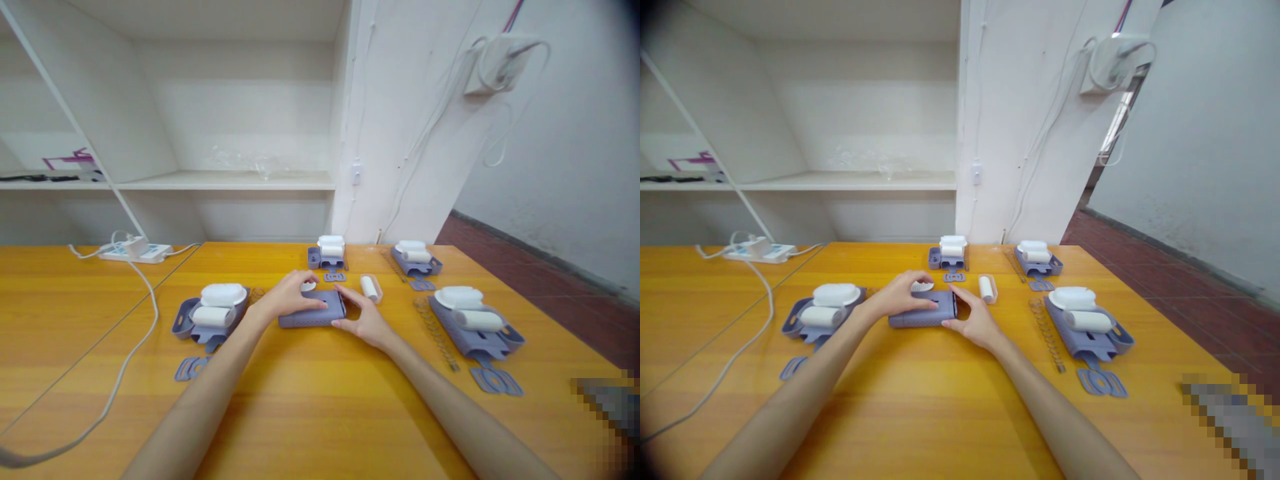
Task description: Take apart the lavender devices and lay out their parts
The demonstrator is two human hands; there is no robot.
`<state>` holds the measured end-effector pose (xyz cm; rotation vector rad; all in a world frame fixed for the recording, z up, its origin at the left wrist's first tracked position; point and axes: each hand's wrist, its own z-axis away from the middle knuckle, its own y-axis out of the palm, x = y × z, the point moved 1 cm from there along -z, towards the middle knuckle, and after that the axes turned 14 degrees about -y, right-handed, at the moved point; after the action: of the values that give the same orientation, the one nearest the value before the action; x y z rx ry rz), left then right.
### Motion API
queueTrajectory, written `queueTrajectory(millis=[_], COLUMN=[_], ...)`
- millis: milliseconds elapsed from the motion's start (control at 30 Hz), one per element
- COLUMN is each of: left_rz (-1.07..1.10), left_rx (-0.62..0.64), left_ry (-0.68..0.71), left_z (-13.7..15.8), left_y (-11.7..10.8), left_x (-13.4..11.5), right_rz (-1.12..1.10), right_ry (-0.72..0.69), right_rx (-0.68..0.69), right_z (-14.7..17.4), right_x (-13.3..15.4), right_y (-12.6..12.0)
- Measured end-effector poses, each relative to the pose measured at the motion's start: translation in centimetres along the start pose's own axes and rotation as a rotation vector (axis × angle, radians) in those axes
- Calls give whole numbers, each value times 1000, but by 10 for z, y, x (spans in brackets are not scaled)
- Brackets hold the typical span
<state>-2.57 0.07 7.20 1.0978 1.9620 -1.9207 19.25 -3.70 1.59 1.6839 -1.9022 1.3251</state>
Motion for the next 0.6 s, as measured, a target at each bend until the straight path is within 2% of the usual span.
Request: queueTrajectory(millis=[133,333,467,600], left_rz=[-68,-148,-170,-70], left_rx=[114,122,28,-150], left_ry=[44,111,88,-88], left_z=[4,7,8,9], left_y=[5,5,5,7], left_x=[-4,-11,-15,-20], right_rz=[-40,-49,-78,-76], right_ry=[-16,-37,-48,-36], right_rx=[-12,-10,-65,-145], right_z=[0,2,1,0], right_x=[-2,-5,-3,2], right_y=[1,4,6,7])
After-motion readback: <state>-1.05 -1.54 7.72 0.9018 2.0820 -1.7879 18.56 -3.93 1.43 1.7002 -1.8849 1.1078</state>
